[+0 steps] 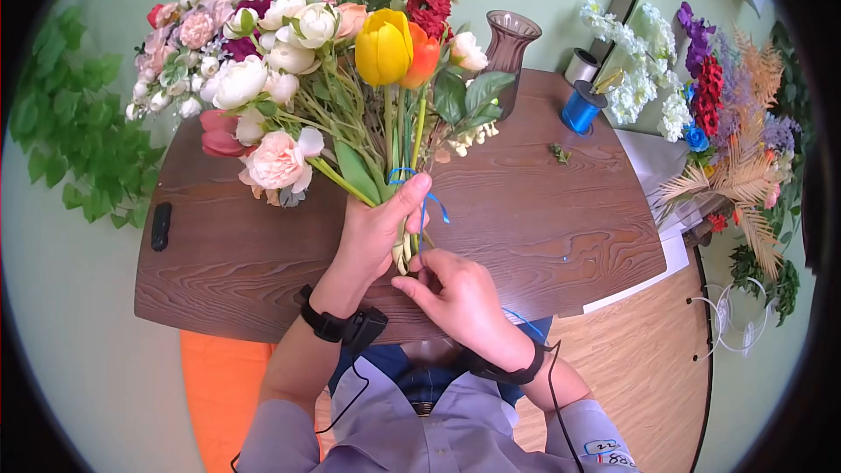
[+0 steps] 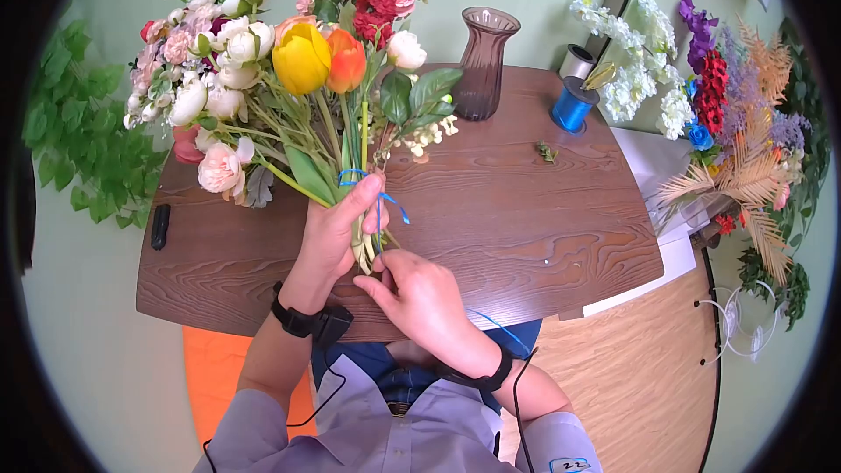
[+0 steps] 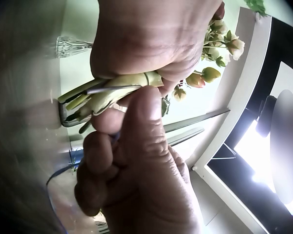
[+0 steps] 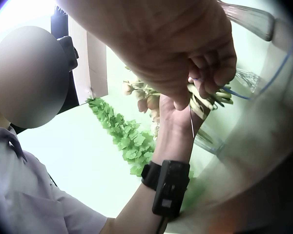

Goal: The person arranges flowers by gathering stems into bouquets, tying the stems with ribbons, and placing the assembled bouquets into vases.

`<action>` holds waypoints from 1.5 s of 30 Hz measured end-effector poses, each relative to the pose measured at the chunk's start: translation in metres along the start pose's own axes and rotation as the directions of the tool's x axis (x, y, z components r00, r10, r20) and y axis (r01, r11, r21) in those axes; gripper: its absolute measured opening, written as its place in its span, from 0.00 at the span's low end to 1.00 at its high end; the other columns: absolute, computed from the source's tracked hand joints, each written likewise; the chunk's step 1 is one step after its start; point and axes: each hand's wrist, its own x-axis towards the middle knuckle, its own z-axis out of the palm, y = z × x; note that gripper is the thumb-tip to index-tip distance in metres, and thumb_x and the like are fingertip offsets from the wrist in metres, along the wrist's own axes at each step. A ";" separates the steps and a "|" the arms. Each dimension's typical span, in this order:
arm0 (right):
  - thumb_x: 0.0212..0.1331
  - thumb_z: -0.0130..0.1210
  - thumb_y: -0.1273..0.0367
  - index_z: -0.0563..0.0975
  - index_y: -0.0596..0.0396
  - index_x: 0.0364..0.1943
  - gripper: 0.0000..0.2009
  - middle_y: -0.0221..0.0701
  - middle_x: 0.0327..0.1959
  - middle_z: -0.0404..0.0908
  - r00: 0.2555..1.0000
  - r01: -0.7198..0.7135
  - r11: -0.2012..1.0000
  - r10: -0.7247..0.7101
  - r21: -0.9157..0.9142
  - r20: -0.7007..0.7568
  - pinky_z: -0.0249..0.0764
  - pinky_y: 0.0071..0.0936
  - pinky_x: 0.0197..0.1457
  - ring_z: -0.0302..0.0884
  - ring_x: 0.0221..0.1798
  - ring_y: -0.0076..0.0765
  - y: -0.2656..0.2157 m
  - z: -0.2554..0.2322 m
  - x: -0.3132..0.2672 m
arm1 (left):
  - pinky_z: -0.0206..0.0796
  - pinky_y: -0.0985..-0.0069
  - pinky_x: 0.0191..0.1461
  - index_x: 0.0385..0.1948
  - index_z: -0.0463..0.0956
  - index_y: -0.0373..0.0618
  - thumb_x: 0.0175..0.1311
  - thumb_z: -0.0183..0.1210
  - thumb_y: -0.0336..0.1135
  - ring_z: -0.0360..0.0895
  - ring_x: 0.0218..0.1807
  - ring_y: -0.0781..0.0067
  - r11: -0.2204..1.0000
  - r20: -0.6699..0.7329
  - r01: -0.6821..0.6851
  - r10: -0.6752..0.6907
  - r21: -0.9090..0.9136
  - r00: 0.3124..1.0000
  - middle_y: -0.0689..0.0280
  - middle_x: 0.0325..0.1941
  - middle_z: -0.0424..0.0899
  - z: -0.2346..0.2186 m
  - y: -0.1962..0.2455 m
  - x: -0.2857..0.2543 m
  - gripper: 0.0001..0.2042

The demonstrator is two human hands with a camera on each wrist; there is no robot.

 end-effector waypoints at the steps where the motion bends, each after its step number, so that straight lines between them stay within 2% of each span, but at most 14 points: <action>1: 0.56 0.67 0.60 0.77 0.56 0.34 0.15 0.36 0.24 0.79 1.000 -0.005 1.000 0.005 -0.023 -0.001 0.75 0.40 0.30 0.80 0.27 0.47 -0.001 0.003 -0.002 | 0.67 0.80 0.27 0.36 0.76 0.42 0.66 0.66 0.33 0.69 0.21 0.83 1.000 -0.014 -0.004 0.004 -0.005 1.000 0.71 0.24 0.76 0.000 0.000 0.000 0.08; 5: 0.57 0.65 0.62 0.76 0.56 0.35 0.13 0.36 0.28 0.80 0.990 0.084 0.991 -0.094 -0.100 -0.102 0.76 0.40 0.31 0.81 0.29 0.46 0.003 0.015 -0.006 | 0.67 0.78 0.29 0.37 0.77 0.40 0.66 0.65 0.33 0.70 0.22 0.82 0.999 -0.021 -0.025 0.024 -0.041 1.000 0.69 0.29 0.78 -0.002 0.001 0.002 0.08; 9: 0.59 0.63 0.64 0.76 0.57 0.36 0.11 0.36 0.29 0.79 0.997 0.032 0.991 -0.041 -0.127 -0.066 0.76 0.39 0.30 0.81 0.29 0.46 -0.007 0.014 -0.011 | 0.67 0.78 0.29 0.37 0.77 0.40 0.67 0.65 0.34 0.70 0.22 0.82 0.998 -0.020 -0.041 0.041 -0.040 0.999 0.68 0.30 0.79 -0.002 0.000 0.003 0.08; 14: 0.62 0.60 0.68 0.73 0.55 0.33 0.08 0.35 0.27 0.76 0.983 0.113 0.945 -0.152 -0.308 -0.106 0.75 0.38 0.28 0.79 0.27 0.43 -0.003 0.020 -0.017 | 0.65 0.79 0.27 0.39 0.76 0.40 0.71 0.59 0.34 0.70 0.22 0.84 0.995 0.009 -0.099 0.099 -0.015 0.995 0.67 0.33 0.79 -0.005 -0.001 0.006 0.07; 18: 0.62 0.59 0.68 0.72 0.55 0.31 0.08 0.35 0.26 0.75 0.979 0.118 0.939 -0.165 -0.323 -0.123 0.75 0.38 0.27 0.79 0.26 0.42 -0.002 0.024 -0.019 | 0.65 0.79 0.27 0.39 0.76 0.39 0.71 0.59 0.33 0.70 0.23 0.84 0.995 0.010 -0.089 0.089 -0.037 0.996 0.66 0.33 0.79 -0.001 0.004 0.003 0.07; 24: 0.61 0.59 0.71 0.72 0.55 0.33 0.06 0.35 0.26 0.73 0.958 0.134 0.939 -0.205 -0.316 -0.202 0.74 0.38 0.27 0.78 0.27 0.43 -0.001 0.018 -0.012 | 0.64 0.78 0.28 0.36 0.73 0.42 0.73 0.57 0.33 0.68 0.23 0.80 0.995 -0.021 0.018 -0.020 -0.095 1.000 0.67 0.27 0.75 0.006 0.004 -0.001 0.06; 27: 0.61 0.59 0.71 0.73 0.56 0.34 0.06 0.35 0.26 0.74 0.967 0.099 0.936 -0.171 -0.337 -0.191 0.74 0.38 0.28 0.78 0.27 0.43 -0.001 0.015 -0.008 | 0.60 0.79 0.26 0.36 0.71 0.43 0.73 0.55 0.32 0.65 0.22 0.80 0.985 0.108 0.035 -0.017 -0.168 0.994 0.69 0.23 0.70 0.002 -0.001 0.000 0.06; 30: 0.61 0.59 0.71 0.73 0.56 0.35 0.07 0.35 0.27 0.74 0.963 0.126 0.950 -0.186 -0.285 -0.193 0.74 0.38 0.28 0.78 0.27 0.44 0.003 0.019 -0.008 | 0.57 0.80 0.25 0.36 0.71 0.43 0.74 0.54 0.32 0.63 0.21 0.82 0.996 0.076 0.013 -0.006 -0.091 0.997 0.71 0.20 0.65 0.000 -0.001 -0.001 0.05; 33: 0.62 0.60 0.69 0.73 0.56 0.36 0.07 0.36 0.28 0.76 0.976 0.108 0.975 -0.141 -0.195 -0.168 0.74 0.39 0.29 0.79 0.29 0.46 0.004 0.014 -0.012 | 0.60 0.80 0.25 0.37 0.71 0.42 0.73 0.54 0.32 0.64 0.21 0.82 0.995 0.107 0.025 -0.014 -0.101 0.994 0.69 0.22 0.70 -0.001 0.001 -0.002 0.05; 36: 0.64 0.60 0.67 0.75 0.57 0.36 0.08 0.37 0.28 0.77 0.984 0.130 0.992 -0.128 0.004 -0.127 0.74 0.38 0.30 0.80 0.30 0.47 0.010 0.003 -0.021 | 0.63 0.80 0.25 0.37 0.72 0.42 0.72 0.55 0.33 0.66 0.20 0.83 0.999 0.077 -0.020 0.022 -0.026 0.997 0.66 0.26 0.75 0.000 0.007 -0.001 0.06; 38: 0.65 0.59 0.67 0.77 0.58 0.36 0.08 0.37 0.27 0.78 0.999 -0.004 0.974 0.011 0.228 -0.032 0.74 0.35 0.31 0.80 0.28 0.44 0.015 -0.009 -0.031 | 0.66 0.80 0.26 0.38 0.72 0.42 0.72 0.56 0.33 0.68 0.21 0.83 0.998 0.059 -0.045 0.042 0.043 0.997 0.63 0.30 0.78 -0.002 0.009 0.000 0.06; 40: 0.69 0.57 0.67 0.79 0.59 0.38 0.08 0.33 0.24 0.77 0.991 -0.126 0.908 0.134 0.400 0.006 0.71 0.29 0.31 0.75 0.26 0.30 0.021 -0.019 -0.038 | 0.66 0.80 0.26 0.40 0.72 0.42 0.72 0.56 0.33 0.68 0.21 0.83 0.999 0.060 -0.037 0.036 0.023 0.998 0.64 0.29 0.78 -0.004 0.010 0.000 0.05; 42: 0.70 0.56 0.68 0.80 0.60 0.38 0.08 0.31 0.22 0.77 0.971 -0.224 0.847 0.238 0.482 0.033 0.71 0.26 0.31 0.74 0.25 0.25 0.021 -0.033 -0.041 | 0.65 0.79 0.26 0.41 0.72 0.43 0.72 0.56 0.33 0.68 0.20 0.83 1.000 0.064 -0.022 0.022 0.003 0.998 0.64 0.28 0.77 -0.003 0.009 -0.001 0.05; 45: 0.70 0.55 0.69 0.80 0.61 0.37 0.08 0.28 0.22 0.78 0.977 -0.154 0.891 0.201 0.428 -0.067 0.71 0.23 0.31 0.74 0.26 0.22 0.026 -0.044 -0.037 | 0.64 0.79 0.26 0.43 0.71 0.44 0.72 0.55 0.32 0.68 0.20 0.82 1.000 0.141 0.011 -0.008 -0.019 0.990 0.66 0.26 0.76 -0.002 0.009 -0.002 0.05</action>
